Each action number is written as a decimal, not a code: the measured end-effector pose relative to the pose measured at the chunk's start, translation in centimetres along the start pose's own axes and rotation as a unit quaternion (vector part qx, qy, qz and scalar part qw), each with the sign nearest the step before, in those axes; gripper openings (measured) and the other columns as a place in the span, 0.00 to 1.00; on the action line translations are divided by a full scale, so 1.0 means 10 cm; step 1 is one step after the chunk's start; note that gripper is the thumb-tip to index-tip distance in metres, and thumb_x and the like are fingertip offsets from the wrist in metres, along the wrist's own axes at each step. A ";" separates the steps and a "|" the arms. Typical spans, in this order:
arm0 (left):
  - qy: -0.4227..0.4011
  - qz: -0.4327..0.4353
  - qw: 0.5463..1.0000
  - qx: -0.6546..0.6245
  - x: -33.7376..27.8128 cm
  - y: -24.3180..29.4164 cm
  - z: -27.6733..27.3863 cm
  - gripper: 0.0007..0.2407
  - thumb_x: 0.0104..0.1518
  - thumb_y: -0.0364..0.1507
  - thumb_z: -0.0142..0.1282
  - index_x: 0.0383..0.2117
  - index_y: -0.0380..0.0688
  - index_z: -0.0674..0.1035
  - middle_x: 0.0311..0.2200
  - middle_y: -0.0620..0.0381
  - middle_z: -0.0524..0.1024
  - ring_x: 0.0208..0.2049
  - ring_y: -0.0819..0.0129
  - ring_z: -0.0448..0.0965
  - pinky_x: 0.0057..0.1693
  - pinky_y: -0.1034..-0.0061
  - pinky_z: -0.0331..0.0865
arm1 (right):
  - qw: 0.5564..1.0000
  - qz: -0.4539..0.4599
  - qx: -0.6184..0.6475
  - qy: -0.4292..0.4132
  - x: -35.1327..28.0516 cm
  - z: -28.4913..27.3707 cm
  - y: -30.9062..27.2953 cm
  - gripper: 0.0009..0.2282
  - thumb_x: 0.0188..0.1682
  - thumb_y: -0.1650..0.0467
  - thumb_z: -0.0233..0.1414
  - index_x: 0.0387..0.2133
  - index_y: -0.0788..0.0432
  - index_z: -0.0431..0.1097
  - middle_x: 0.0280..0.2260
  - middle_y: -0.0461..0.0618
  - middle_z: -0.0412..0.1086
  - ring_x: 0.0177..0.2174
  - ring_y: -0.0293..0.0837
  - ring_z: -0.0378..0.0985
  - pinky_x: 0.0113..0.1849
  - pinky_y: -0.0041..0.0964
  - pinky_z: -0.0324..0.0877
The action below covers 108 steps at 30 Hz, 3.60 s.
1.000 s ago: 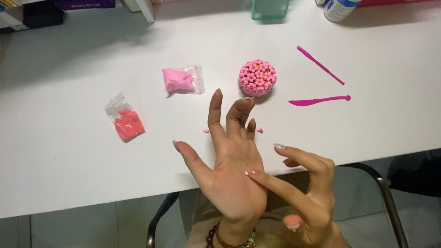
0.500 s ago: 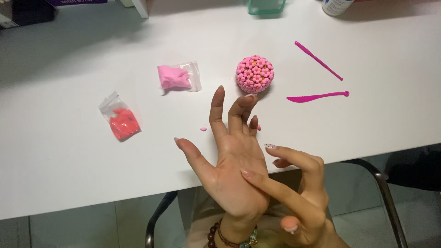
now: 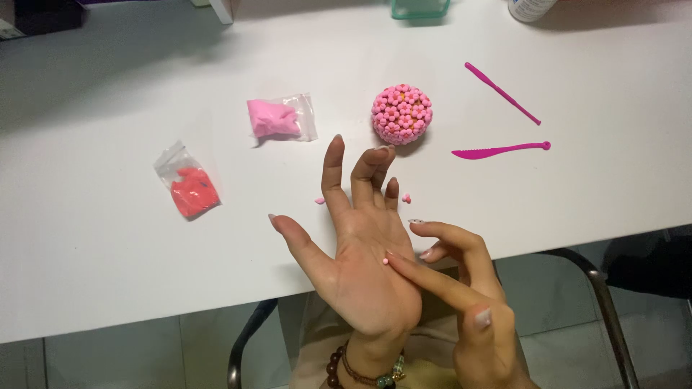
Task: Decorating a small pink object by precisely placing tiny clay pieces onto its surface.
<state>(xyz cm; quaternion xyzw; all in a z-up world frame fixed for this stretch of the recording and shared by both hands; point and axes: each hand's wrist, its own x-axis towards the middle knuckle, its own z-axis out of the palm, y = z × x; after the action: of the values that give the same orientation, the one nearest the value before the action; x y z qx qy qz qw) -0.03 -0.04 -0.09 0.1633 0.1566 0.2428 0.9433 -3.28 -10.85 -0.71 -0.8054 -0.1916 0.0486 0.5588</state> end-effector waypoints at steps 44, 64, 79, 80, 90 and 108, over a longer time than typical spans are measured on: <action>0.010 0.228 0.849 0.477 0.11 0.05 -0.33 0.09 0.63 0.23 0.48 0.48 0.38 0.69 0.34 0.51 0.73 0.38 0.66 0.78 0.53 0.75 0.74 | 0.949 -0.063 -0.278 0.136 1.14 -1.18 0.82 0.05 0.52 0.76 0.66 0.40 0.59 0.81 0.37 0.50 0.71 0.32 0.37 0.69 0.35 0.29 0.65; -0.040 0.370 0.352 0.859 -0.08 0.02 -0.49 0.13 0.63 0.42 0.53 0.50 0.61 0.82 0.53 0.61 0.77 0.56 0.63 0.75 0.55 0.66 0.60 | 0.983 -0.033 -0.142 0.107 0.81 -0.19 0.28 0.03 0.47 0.75 0.62 0.33 0.58 0.81 0.42 0.51 0.71 0.43 0.42 0.75 0.44 0.31 0.72; -0.063 0.372 0.356 0.855 -0.07 0.04 -0.51 0.11 0.64 0.42 0.53 0.50 0.65 0.82 0.54 0.60 0.78 0.56 0.63 0.74 0.54 0.66 0.59 | 0.962 -0.078 -0.252 0.064 0.69 -0.15 0.32 0.13 0.58 0.68 0.45 0.40 0.50 0.81 0.48 0.50 0.72 0.38 0.43 0.67 0.50 0.41 0.58; -0.063 0.371 0.356 0.855 -0.07 0.04 -0.52 0.11 0.64 0.42 0.53 0.50 0.65 0.82 0.54 0.60 0.78 0.56 0.63 0.74 0.54 0.66 0.59 | 0.963 -0.077 -0.252 0.064 0.69 -0.15 0.31 0.13 0.58 0.68 0.45 0.40 0.50 0.81 0.48 0.50 0.72 0.38 0.43 0.67 0.50 0.41 0.58; -0.064 0.382 0.360 0.849 -0.07 0.03 -0.52 0.10 0.64 0.40 0.54 0.48 0.66 0.82 0.53 0.59 0.78 0.55 0.62 0.75 0.55 0.67 0.58 | 0.969 -0.062 -0.236 0.047 0.69 -0.15 0.29 0.18 0.60 0.66 0.39 0.42 0.50 0.81 0.50 0.45 0.72 0.40 0.42 0.65 0.50 0.39 0.57; -0.063 0.405 0.391 0.824 -0.12 0.07 -0.53 0.08 0.62 0.36 0.59 0.46 0.61 0.84 0.49 0.60 0.79 0.53 0.62 0.78 0.55 0.68 0.59 | 0.978 -0.064 -0.188 0.068 0.70 -0.14 0.25 0.20 0.62 0.67 0.35 0.43 0.61 0.79 0.52 0.53 0.71 0.42 0.44 0.65 0.49 0.37 0.61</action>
<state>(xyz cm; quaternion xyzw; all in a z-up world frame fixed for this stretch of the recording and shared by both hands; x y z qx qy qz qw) -3.31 1.11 -4.32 0.9199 0.1357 0.3376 0.1461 4.27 -10.32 -1.55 -0.8835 -0.2096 -0.0790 0.4113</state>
